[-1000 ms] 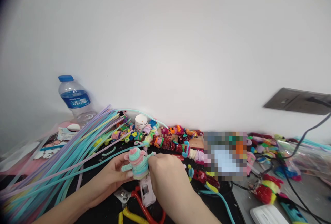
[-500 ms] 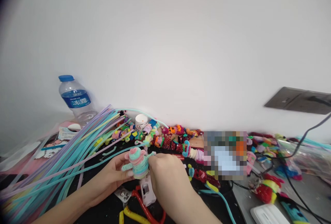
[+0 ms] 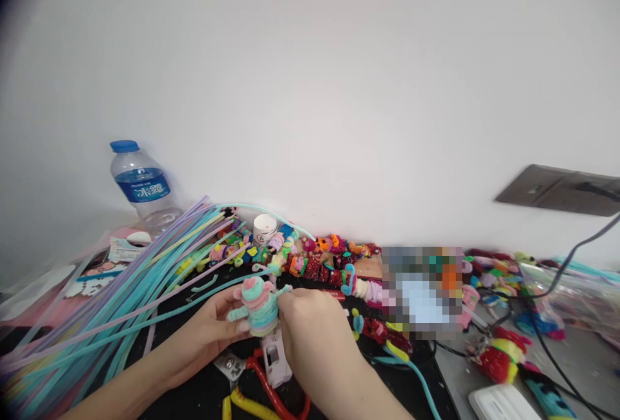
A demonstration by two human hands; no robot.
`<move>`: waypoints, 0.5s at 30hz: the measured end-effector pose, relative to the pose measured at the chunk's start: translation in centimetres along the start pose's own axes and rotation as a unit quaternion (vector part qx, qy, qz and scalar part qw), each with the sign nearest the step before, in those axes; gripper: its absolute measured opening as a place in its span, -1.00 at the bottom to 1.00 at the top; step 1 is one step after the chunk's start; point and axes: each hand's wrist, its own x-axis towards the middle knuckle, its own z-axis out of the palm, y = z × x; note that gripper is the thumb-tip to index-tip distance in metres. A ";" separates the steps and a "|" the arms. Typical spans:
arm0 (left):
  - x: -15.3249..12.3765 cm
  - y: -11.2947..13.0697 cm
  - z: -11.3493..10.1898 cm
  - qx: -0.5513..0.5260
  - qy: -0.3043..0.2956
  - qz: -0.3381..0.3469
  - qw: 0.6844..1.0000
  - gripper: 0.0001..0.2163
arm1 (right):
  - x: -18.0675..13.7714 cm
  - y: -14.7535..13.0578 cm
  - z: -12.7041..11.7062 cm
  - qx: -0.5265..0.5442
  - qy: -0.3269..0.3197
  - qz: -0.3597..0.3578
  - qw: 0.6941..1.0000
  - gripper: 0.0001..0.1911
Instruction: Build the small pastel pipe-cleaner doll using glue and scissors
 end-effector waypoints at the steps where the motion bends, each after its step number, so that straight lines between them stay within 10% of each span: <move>1: 0.0 0.0 0.0 0.001 0.000 0.000 1.000 -0.69 | 0.0 0.0 0.0 -0.002 0.002 0.000 1.000 -0.78; 15: -0.3 0.0 0.1 -0.004 -0.007 0.003 1.000 -0.71 | -0.1 -0.1 0.0 0.000 -0.012 0.007 1.000 -0.79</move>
